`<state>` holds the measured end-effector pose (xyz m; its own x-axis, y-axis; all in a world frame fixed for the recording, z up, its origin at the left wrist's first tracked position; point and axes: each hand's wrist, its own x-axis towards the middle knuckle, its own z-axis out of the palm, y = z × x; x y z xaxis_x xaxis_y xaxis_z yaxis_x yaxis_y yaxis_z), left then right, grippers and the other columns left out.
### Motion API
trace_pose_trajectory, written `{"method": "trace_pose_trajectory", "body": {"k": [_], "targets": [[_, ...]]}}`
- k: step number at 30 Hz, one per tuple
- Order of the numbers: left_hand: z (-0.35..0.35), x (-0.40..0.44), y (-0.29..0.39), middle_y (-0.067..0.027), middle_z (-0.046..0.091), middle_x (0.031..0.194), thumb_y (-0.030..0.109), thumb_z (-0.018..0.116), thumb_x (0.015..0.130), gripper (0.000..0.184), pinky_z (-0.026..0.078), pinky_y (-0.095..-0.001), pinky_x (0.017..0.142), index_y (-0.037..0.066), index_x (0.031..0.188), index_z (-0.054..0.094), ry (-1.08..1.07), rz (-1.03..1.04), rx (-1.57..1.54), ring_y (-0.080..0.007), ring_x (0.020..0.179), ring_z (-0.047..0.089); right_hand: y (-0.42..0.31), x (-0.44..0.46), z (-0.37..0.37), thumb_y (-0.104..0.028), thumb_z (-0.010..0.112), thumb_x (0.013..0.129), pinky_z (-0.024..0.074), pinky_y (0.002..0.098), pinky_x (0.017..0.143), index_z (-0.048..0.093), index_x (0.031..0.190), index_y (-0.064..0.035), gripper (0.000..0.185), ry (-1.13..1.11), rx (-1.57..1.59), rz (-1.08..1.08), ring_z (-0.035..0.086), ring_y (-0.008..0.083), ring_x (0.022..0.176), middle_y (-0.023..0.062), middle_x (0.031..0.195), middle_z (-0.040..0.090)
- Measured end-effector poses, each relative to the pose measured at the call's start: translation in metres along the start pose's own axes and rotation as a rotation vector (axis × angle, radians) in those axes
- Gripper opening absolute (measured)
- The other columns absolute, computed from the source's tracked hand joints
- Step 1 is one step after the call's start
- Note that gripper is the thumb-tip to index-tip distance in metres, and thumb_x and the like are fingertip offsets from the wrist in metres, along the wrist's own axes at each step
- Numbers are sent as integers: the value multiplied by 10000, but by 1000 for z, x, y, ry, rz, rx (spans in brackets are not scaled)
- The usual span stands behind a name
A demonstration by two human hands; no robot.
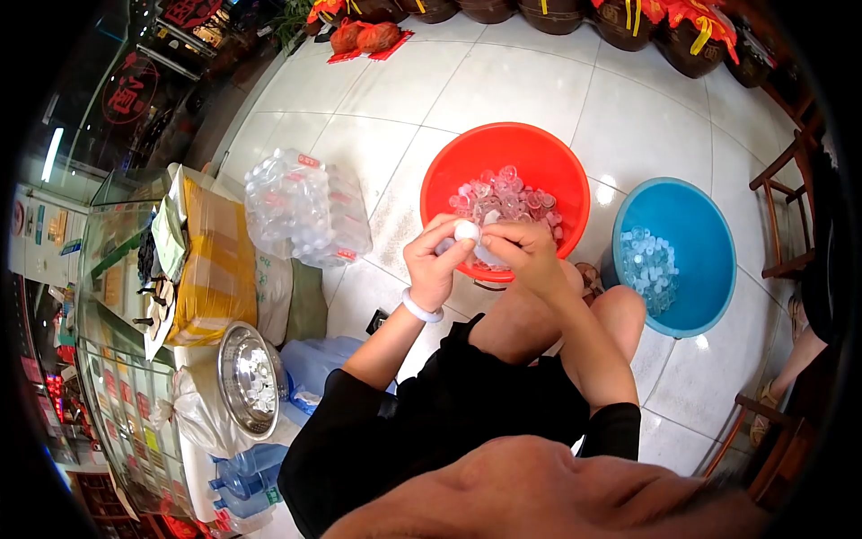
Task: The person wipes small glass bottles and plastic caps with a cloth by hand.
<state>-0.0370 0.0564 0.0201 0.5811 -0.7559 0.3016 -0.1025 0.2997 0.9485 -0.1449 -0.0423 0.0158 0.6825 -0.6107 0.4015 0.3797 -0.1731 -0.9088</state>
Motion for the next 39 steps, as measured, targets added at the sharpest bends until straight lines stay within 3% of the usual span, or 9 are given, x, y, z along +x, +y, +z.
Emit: {"method": "trace_pose_trajectory", "body": {"k": [1,8,11,17,25,32,34,37,39], "targets": [[1,0,1,-84,535,845,6,579,756,190,449,-223,514,-84,922,570,-17,-59,-146,-108,609,515,-2,2,-2,-54,534,781,439,228,556,611,795,35,119,-85,239,121,572,112,642,55,703,609],[2,2,6,-78,515,714,137,512,821,288,422,-245,477,-58,1032,516,-41,-253,-524,-122,577,471,-1,0,-4,-97,536,794,421,201,575,614,820,33,154,-76,416,360,544,81,650,33,723,602],[-1,3,7,-76,497,655,140,508,823,304,412,-244,465,-46,1064,494,-76,-281,-585,-132,553,464,3,-1,-2,-100,540,794,415,196,587,613,849,26,156,30,300,281,533,70,670,33,748,604],[-2,3,9,-56,484,673,180,518,826,358,376,-222,427,-32,1110,466,-101,-252,-495,-111,556,437,9,0,1,-97,544,792,323,192,512,602,846,26,147,143,253,224,403,44,553,-29,612,484],[1,2,9,-61,516,685,57,532,806,324,405,-235,438,-46,1109,480,23,-219,-357,-105,537,460,6,-2,-5,-88,542,788,408,203,618,609,849,16,138,117,161,224,518,69,702,34,777,598],[5,1,8,-64,553,702,6,550,787,314,420,-234,452,-48,1092,498,22,-216,-360,-97,528,483,6,-2,2,-56,531,797,386,191,593,588,840,37,117,113,161,78,494,67,658,11,734,557],[5,1,5,-65,552,695,7,552,786,313,421,-234,451,-50,1089,500,27,-221,-356,-99,527,485,8,-2,3,-31,519,777,425,235,629,593,831,38,115,84,91,-31,554,119,685,83,759,607],[4,0,3,-69,551,684,10,558,783,314,420,-234,449,-53,1085,502,18,-236,-352,-103,524,487,10,0,4,-24,517,771,429,238,589,591,828,37,112,102,-63,-163,558,132,639,102,729,602],[4,-1,2,-72,550,679,10,561,781,316,419,-234,447,-55,1084,502,8,-243,-353,-105,522,487,10,-2,5,-23,517,770,427,239,564,591,826,36,110,157,-67,-102,556,132,616,103,713,600]]}}
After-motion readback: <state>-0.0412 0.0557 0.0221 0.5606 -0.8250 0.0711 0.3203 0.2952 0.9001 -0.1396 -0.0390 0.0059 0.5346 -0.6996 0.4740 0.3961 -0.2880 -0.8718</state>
